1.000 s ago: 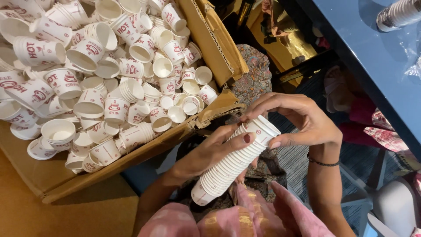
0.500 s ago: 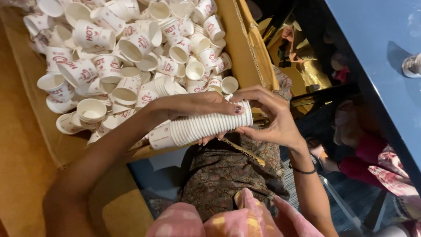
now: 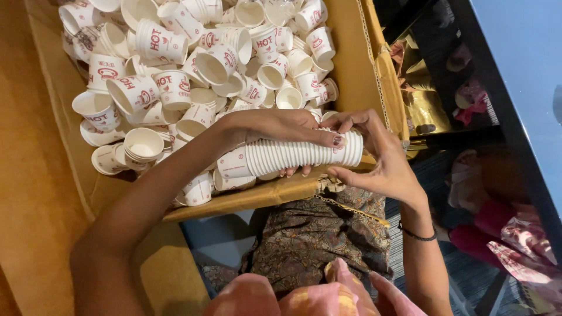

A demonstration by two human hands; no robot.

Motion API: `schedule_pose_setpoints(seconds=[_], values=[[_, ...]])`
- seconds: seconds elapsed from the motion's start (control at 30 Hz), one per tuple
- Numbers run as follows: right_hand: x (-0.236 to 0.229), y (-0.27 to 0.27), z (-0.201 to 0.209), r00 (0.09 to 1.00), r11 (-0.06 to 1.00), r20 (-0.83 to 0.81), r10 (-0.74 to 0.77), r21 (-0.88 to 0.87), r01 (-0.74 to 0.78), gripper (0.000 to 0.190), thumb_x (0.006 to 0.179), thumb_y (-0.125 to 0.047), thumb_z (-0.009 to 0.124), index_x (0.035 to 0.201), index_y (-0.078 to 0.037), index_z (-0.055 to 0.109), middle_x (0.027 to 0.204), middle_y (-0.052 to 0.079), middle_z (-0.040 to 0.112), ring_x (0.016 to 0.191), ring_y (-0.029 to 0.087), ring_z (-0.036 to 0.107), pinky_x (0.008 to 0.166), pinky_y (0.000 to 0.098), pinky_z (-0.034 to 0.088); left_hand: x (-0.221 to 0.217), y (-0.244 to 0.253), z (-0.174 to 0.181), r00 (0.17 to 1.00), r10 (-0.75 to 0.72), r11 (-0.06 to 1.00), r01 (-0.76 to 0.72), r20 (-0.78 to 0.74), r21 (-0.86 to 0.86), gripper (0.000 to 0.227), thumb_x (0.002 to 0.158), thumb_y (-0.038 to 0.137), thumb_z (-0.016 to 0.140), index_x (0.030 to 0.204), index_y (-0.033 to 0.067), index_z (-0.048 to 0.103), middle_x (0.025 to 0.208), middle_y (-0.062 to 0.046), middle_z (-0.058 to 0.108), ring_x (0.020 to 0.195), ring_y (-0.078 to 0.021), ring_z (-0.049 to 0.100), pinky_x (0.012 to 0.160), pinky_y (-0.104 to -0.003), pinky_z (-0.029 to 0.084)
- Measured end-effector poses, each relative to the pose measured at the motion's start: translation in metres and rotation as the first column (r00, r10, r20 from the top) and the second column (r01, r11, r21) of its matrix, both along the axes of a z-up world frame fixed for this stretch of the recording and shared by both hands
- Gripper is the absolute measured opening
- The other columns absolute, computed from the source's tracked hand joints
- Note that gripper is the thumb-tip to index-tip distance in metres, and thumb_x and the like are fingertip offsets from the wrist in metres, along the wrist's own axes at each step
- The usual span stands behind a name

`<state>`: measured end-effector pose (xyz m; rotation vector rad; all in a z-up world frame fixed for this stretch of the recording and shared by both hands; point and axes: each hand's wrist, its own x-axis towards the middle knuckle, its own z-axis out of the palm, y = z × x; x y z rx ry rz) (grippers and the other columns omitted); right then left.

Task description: The person takes stacks of paper cups from a cardboard box, places them into plastic bags, and stacks the packaged cups on a table.

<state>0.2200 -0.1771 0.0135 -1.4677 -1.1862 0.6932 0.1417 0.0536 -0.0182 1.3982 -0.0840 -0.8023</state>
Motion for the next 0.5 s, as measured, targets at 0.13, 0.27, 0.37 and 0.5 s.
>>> schedule_pose_setpoints(seconds=[0.13, 0.27, 0.37, 0.5], values=[[0.000, 0.000, -0.006, 0.998, 0.995, 0.008, -0.062, -0.078, 0.063, 0.058, 0.078, -0.011, 0.087, 0.122, -0.001, 0.051, 0.131, 0.014, 0.063, 0.121, 0.020, 0.062, 0.110, 0.0362, 0.053, -0.005, 0.000, 0.011, 1.000, 0.008, 0.996, -0.010, -0.024, -0.093, 0.063, 0.088, 0.057, 0.066, 0.099, -0.0045, 0.074, 0.073, -0.015, 0.075, 0.048, -0.0153, 0.067, 0.040, -0.027, 0.056], [0.001, -0.001, -0.007, 0.997, 0.996, -0.002, -0.075, -0.055, 0.074, 0.059, 0.078, -0.010, 0.086, 0.125, 0.000, 0.052, 0.127, 0.013, 0.062, 0.121, 0.018, 0.063, 0.110, 0.0353, 0.053, -0.004, -0.002, 0.013, 1.000, -0.020, 0.996, 0.021, 0.009, -0.092, 0.067, 0.090, 0.058, 0.063, 0.095, -0.0075, 0.075, 0.071, -0.015, 0.075, 0.046, -0.0159, 0.066, 0.038, -0.026, 0.055], [0.002, -0.004, -0.008, 0.998, 0.997, 0.023, -0.062, -0.046, 0.063, 0.056, 0.077, -0.010, 0.083, 0.125, 0.000, 0.056, 0.124, 0.013, 0.063, 0.119, 0.018, 0.063, 0.109, 0.0349, 0.052, -0.004, -0.003, 0.013, 1.000, -0.030, 0.996, 0.030, 0.005, -0.090, 0.072, 0.088, 0.060, 0.062, 0.105, -0.0088, 0.070, 0.074, -0.016, 0.076, 0.048, -0.0173, 0.069, 0.038, -0.027, 0.056], [0.004, -0.010, -0.009, 0.989, 0.995, 0.127, -0.070, -0.059, 0.078, 0.051, 0.076, -0.013, 0.077, 0.123, -0.002, 0.061, 0.117, 0.010, 0.064, 0.109, 0.016, 0.065, 0.100, 0.0313, 0.052, -0.007, -0.003, 0.020, 0.999, 0.034, 0.997, -0.036, -0.031, -0.066, 0.089, 0.083, 0.062, 0.066, 0.133, -0.0097, 0.051, 0.082, -0.021, 0.077, 0.054, -0.0222, 0.073, 0.042, -0.029, 0.060]])
